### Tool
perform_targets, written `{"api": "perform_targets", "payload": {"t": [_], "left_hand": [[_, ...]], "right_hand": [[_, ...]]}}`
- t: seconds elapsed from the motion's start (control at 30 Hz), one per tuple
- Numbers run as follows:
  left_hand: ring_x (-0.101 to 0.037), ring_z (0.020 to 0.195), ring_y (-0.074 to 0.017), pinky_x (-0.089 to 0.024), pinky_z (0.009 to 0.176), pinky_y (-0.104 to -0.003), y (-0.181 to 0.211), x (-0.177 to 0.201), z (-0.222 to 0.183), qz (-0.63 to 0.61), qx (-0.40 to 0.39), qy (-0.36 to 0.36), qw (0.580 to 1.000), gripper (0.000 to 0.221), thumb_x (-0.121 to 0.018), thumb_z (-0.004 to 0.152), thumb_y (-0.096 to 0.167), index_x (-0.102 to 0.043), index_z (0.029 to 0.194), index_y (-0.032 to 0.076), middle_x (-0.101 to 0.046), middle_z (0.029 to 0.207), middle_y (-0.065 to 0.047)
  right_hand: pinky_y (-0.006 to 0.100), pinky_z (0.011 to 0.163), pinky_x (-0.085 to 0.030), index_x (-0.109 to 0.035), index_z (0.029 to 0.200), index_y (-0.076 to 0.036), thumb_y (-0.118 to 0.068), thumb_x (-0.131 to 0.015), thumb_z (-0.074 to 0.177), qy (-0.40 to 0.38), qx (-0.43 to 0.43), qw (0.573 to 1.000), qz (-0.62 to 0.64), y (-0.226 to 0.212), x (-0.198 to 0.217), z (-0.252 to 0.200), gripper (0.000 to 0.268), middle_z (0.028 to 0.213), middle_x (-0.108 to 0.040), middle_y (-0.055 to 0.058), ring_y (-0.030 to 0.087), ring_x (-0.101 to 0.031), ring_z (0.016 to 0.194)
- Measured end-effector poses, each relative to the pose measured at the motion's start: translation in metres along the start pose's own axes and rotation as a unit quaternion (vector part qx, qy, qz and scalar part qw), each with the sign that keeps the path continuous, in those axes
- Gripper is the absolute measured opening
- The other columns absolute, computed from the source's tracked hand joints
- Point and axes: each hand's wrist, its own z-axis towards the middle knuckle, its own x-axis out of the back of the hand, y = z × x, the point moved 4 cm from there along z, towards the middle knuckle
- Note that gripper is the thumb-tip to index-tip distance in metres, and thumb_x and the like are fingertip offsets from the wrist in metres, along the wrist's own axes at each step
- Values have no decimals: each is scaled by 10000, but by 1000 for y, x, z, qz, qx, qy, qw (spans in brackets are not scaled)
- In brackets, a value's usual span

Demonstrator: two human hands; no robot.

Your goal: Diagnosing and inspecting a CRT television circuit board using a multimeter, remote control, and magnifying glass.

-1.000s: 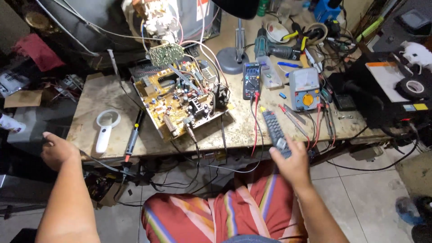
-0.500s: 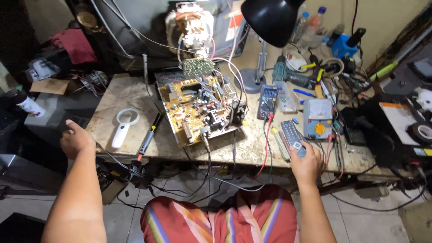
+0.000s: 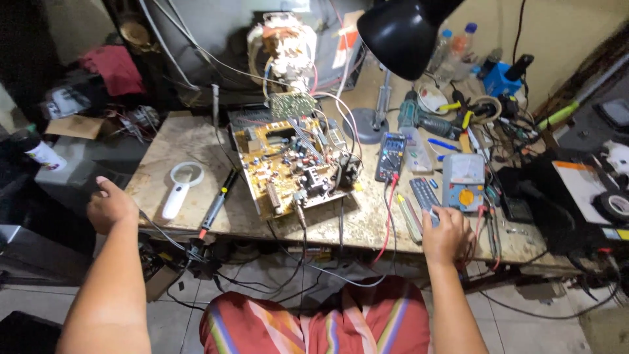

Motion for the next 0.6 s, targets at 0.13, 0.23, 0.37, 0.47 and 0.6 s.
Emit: {"api": "perform_targets", "payload": {"t": [0.13,0.23,0.37,0.47,0.6], "left_hand": [[-670,859,-467,-512,779,-554,-4,-3,1,-10,-3,7,1000,767,-319,1147,620,-748,1026,-4,-714,1020,-263],[-658,881,-466,-504,779,-570,-6,-6,1,-14,-4,16,1000,758,-318,1152,606,-740,1042,-15,-696,1044,-266],[-653,884,-454,-495,782,-552,-3,-2,-2,-19,-6,21,1000,744,-346,1165,596,-746,1023,-15,-704,1022,-266],[-656,851,-459,-496,780,-537,-2,0,-4,-30,-18,27,999,745,-372,1181,573,-748,980,-38,-713,970,-267],[-669,836,-467,-498,777,-542,2,4,-7,-26,-20,25,999,759,-363,1187,567,-757,993,-53,-727,973,-277]], "right_hand": [[433,966,-402,-780,994,-163,-280,-810,873,15,7,1000,-2,-2,3,1,171,1060,-673,22,257,-586,1018],[407,946,-420,-779,953,-147,-250,-816,877,24,4,1000,5,-5,6,2,134,1045,-687,9,249,-590,1000],[418,970,-426,-782,978,-137,-264,-808,882,27,-2,1000,-2,-5,7,0,161,1071,-704,6,265,-603,994],[431,960,-429,-786,974,-161,-299,-793,898,11,-22,1000,-8,-2,2,-1,158,1081,-708,-10,260,-603,1015],[420,950,-418,-793,998,-180,-342,-786,896,-19,-58,998,-4,11,-12,-3,191,1124,-711,-11,247,-592,1074]]}}
